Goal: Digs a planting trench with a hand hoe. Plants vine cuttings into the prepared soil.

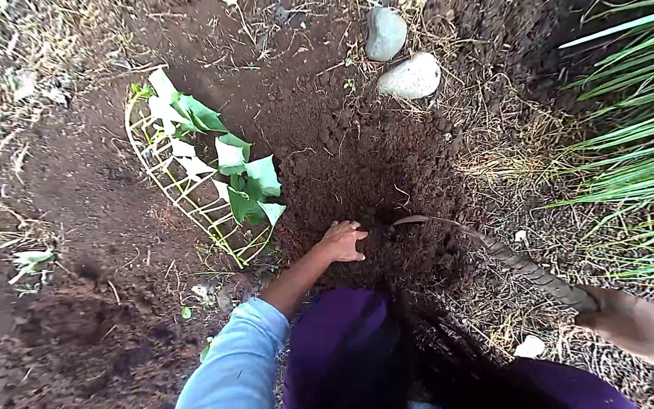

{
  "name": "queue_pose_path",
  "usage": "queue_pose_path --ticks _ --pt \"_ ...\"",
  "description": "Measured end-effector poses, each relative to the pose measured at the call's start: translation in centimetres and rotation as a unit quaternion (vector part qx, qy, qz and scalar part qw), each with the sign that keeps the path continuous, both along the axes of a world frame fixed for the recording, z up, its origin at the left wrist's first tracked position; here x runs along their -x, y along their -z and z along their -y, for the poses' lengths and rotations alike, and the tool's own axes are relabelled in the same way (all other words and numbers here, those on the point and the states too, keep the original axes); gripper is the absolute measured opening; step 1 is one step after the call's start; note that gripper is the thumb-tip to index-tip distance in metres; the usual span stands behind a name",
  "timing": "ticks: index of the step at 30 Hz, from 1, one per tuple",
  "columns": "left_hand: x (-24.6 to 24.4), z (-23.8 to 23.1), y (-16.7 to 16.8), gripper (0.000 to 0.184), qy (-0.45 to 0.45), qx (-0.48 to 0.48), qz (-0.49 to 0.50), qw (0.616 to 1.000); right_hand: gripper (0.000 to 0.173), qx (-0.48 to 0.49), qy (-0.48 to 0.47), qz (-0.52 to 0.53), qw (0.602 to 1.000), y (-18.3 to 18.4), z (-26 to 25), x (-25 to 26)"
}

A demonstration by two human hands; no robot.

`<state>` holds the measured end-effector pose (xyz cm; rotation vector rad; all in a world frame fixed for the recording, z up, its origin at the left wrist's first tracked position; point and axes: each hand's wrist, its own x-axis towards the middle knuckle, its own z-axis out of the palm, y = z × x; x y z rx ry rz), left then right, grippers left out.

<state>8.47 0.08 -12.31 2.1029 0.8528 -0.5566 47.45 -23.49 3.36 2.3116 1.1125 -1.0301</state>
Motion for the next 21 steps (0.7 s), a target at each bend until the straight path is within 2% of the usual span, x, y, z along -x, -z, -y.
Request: queue_pose_path --ticks 3,5,7,9,10,11,12,14,17,21 --pt "-1.6 -0.7 0.4 0.098 -0.119 0.020 0.024 0.992 0.035 -0.073 0.062 -0.020 0.995 -2.0 -1.3 1.2" --pt "-3.4 -1.2 1.4 0.111 -0.121 0.022 -0.006 0.992 0.030 -0.153 0.129 -0.058 0.978 -2.6 -3.6 3.7" --pt "-4.5 -1.2 1.9 0.106 -0.090 0.019 -0.015 0.996 0.023 -0.234 0.216 -0.116 0.941 -1.9 -6.3 6.9" --pt "-4.8 -1.1 2.2 0.095 -0.063 0.014 -0.009 0.998 0.019 -0.273 0.264 -0.159 0.911 0.1 -8.6 9.7" --pt "-4.7 -1.1 2.3 0.091 -0.049 0.009 -0.004 0.999 0.020 -0.253 0.250 -0.156 0.922 1.7 -8.9 10.0" --pt "-4.6 -1.1 2.5 0.086 -0.037 0.003 0.001 0.999 0.025 -0.199 0.210 -0.131 0.948 3.3 -8.5 9.4" --pt "-4.5 -1.1 2.6 0.081 -0.031 -0.003 0.006 1.000 0.031 -0.118 0.153 -0.089 0.977 4.6 -7.6 8.0" --pt "-3.9 -0.4 2.4 0.075 -0.035 -0.006 0.007 0.999 0.039 0.000 0.060 -0.012 0.998 5.4 -4.1 4.8" --pt "-3.7 0.6 1.4 0.074 -0.054 -0.022 0.003 0.998 0.038 -0.001 0.020 0.057 0.998 1.9 -1.4 1.2" --pt "-5.3 2.5 0.2 0.083 -0.018 -0.053 -0.009 0.998 0.034 -0.075 0.036 0.067 0.994 -2.1 -2.9 2.2"
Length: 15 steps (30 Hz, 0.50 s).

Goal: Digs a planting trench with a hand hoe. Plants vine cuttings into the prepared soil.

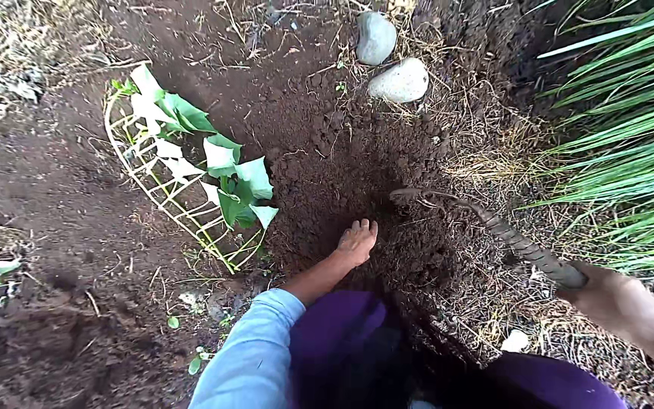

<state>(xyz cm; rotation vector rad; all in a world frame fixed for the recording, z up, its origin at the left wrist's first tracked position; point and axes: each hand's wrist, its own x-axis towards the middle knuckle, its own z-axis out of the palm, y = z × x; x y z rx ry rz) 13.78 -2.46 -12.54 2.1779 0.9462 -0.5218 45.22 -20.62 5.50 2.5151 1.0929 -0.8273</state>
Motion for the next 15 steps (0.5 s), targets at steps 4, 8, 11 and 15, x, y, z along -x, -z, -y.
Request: queue_pose_path --ticks 4,8,11,15 --pt "-0.8 1.8 -0.5 0.070 0.046 0.004 0.016 0.999 0.033 -0.136 0.056 -0.083 0.986 1.4 -5.8 7.0" --pt "0.6 2.2 -1.4 0.079 0.006 0.054 0.066 0.996 0.040 -0.015 0.018 -0.113 0.993 7.6 -8.3 10.0" --pt "3.7 -0.5 -2.7 0.067 -0.067 0.005 0.063 0.996 0.043 0.084 -0.060 -0.037 0.994 8.2 -4.5 6.0" --pt "6.1 -7.2 -1.4 0.057 -0.066 -0.069 0.000 0.995 0.036 0.089 -0.085 0.037 0.992 2.4 -2.9 2.5"
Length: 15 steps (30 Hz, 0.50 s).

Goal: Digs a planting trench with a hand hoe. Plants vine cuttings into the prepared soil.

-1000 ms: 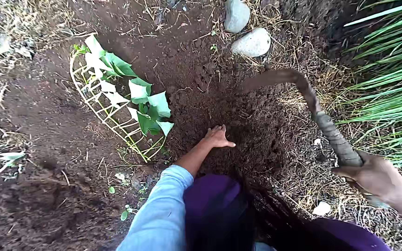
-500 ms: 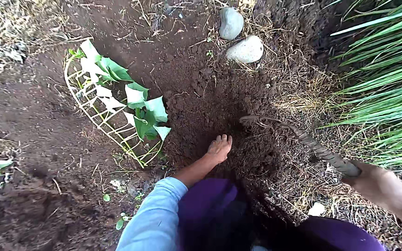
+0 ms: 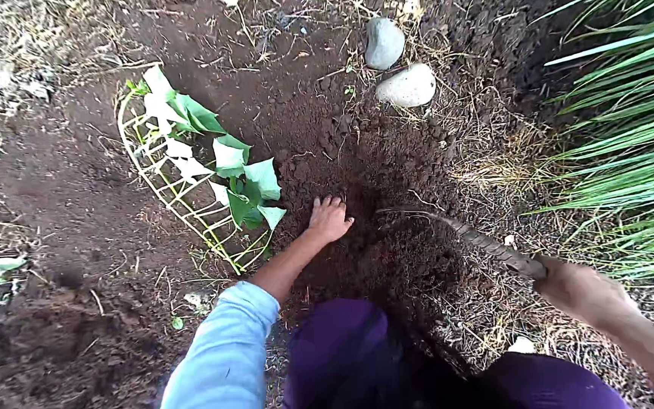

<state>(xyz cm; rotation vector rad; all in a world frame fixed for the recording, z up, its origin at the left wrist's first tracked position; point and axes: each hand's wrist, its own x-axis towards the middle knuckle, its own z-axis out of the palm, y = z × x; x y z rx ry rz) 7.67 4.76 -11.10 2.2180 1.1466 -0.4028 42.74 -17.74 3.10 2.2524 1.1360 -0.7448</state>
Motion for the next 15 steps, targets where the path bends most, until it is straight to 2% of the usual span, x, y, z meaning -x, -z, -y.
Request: queue_pose_path --ticks 2,4,6,8,10,11,13,15 --pt "-1.1 -2.7 0.9 0.061 0.037 0.002 -0.027 0.999 0.034 -0.039 0.009 0.007 0.999 -2.4 -0.8 0.2" --pt "-2.9 -4.2 2.0 0.074 0.049 0.008 -0.071 0.996 0.033 -0.107 0.030 -0.014 0.994 -3.5 -2.0 1.0" --pt "-4.1 -5.1 3.4 0.085 0.029 0.002 -0.117 0.993 0.034 -0.194 0.060 -0.054 0.978 -3.3 -4.0 2.9" --pt "-4.7 -5.2 4.0 0.091 -0.007 0.002 -0.151 0.989 0.035 -0.236 0.084 -0.086 0.964 -1.8 -6.7 5.5" --pt "-4.9 -4.8 3.5 0.084 -0.016 0.000 -0.189 0.982 0.038 -0.204 0.092 -0.081 0.971 0.9 -8.8 6.1" --pt "-4.5 -4.4 3.2 0.076 -0.004 -0.006 -0.211 0.977 0.040 -0.151 0.084 -0.064 0.983 2.5 -8.8 5.0" --pt "-3.0 -4.1 2.3 0.056 0.029 -0.027 -0.228 0.973 0.042 -0.061 0.071 -0.033 0.995 5.0 -6.3 0.9" --pt "-1.5 -4.1 1.4 0.043 0.055 -0.023 -0.223 0.973 0.039 -0.054 0.096 -0.023 0.994 5.2 -2.2 -3.1"
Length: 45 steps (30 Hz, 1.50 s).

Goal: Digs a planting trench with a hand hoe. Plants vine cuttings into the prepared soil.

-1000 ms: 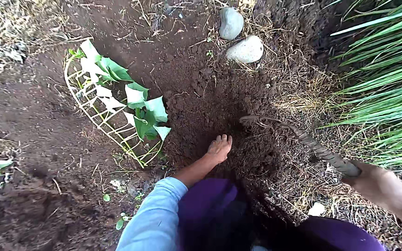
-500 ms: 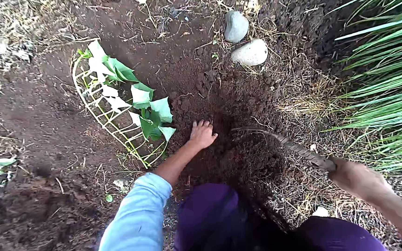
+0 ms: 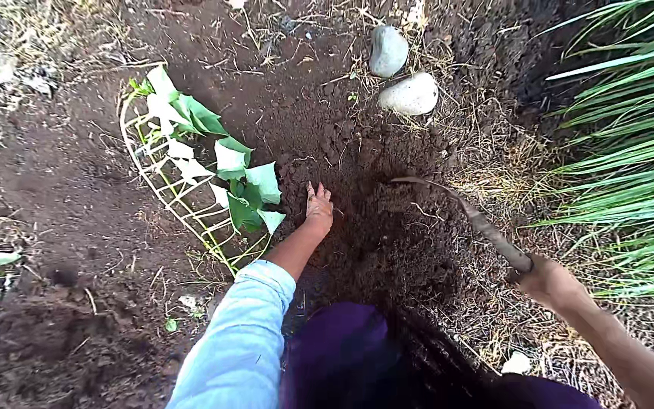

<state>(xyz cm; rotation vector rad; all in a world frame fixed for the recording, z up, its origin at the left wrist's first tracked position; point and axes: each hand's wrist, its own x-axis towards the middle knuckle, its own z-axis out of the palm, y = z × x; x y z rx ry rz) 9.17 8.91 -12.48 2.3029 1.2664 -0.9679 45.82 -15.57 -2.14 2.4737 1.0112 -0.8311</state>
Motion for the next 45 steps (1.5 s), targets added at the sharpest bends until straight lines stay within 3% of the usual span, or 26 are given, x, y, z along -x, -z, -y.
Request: queue_pose_path --ticks 5,8,11,13,15,17,20,22,24,26,28,30,31,33,36,39,41,43,45 --pt "-0.6 -0.8 -2.6 0.038 0.012 0.046 -0.027 0.999 0.033 -0.067 0.049 0.000 0.997 -5.3 4.0 -3.0" --pt "-1.3 -0.9 -1.8 0.073 -0.013 0.081 0.059 0.995 0.031 -0.187 0.117 -0.071 0.973 -5.8 2.1 1.3" --pt "-1.0 1.1 -0.6 0.093 0.011 0.112 0.025 0.993 0.024 -0.249 0.188 -0.184 0.932 -2.9 -0.7 7.0" --pt "-0.4 2.3 -1.0 0.081 0.047 0.116 -0.006 0.992 0.027 -0.148 0.161 -0.201 0.955 0.0 -0.3 7.4" --pt "0.7 3.0 -1.7 0.063 0.084 0.103 -0.018 0.991 0.034 -0.005 0.079 -0.144 0.986 2.0 2.0 4.8" --pt "1.8 3.5 -2.6 0.048 0.104 0.087 -0.005 0.991 0.036 0.029 0.037 -0.093 0.995 1.6 4.5 2.2" --pt "2.9 4.2 -3.7 0.037 0.109 0.099 0.008 0.989 0.034 -0.047 0.050 -0.094 0.993 -2.8 5.3 0.9" --pt "3.2 4.2 -4.8 0.032 0.128 0.106 0.004 0.986 0.030 -0.133 0.103 -0.157 0.973 -4.9 4.3 2.4" --pt "2.9 3.9 -5.6 0.024 0.148 0.102 -0.008 0.984 0.019 -0.228 0.206 -0.255 0.917 -4.9 2.4 6.1" --pt "2.3 3.9 -6.0 0.015 0.149 0.107 -0.022 0.983 0.014 -0.252 0.285 -0.326 0.865 -3.3 1.1 10.7" --pt "2.5 3.9 -6.2 0.011 0.116 0.114 -0.019 0.986 0.014 -0.148 0.261 -0.336 0.893 -0.8 2.2 12.9" --pt "3.4 3.3 -6.4 0.010 0.097 0.123 -0.019 0.987 0.022 0.014 0.167 -0.309 0.936 0.9 4.6 11.7" --pt "4.0 3.0 -6.5 0.011 0.100 0.124 -0.022 0.987 0.026 0.044 0.123 -0.279 0.951 1.4 5.8 10.1" --pt "5.0 2.3 -7.0 0.013 0.111 0.124 -0.027 0.986 0.033 0.038 0.042 -0.200 0.978 1.1 6.2 6.0" --pt "3.2 1.1 -8.2 0.022 0.069 0.132 0.005 0.989 0.039 -0.004 -0.022 -0.131 0.991 -2.2 3.6 3.0" --pt "0.1 -0.1 -4.0 0.057 0.028 0.043 0.126 0.991 0.034 -0.109 0.031 -0.138 0.984 -4.9 -0.5 5.4" --pt "-0.8 -0.7 -0.9 0.071 0.024 -0.009 0.070 0.997 0.029 -0.196 0.104 -0.195 0.955 -5.1 -3.1 8.5" --pt "-0.6 -0.7 0.4 0.068 0.047 -0.047 -0.036 0.997 0.020 -0.247 0.190 -0.264 0.913 -4.1 -5.1 12.0" --pt "-0.4 0.1 -0.2 0.064 0.076 -0.068 -0.115 0.988 0.016 -0.223 0.218 -0.301 0.901 -1.6 -4.5 14.9"
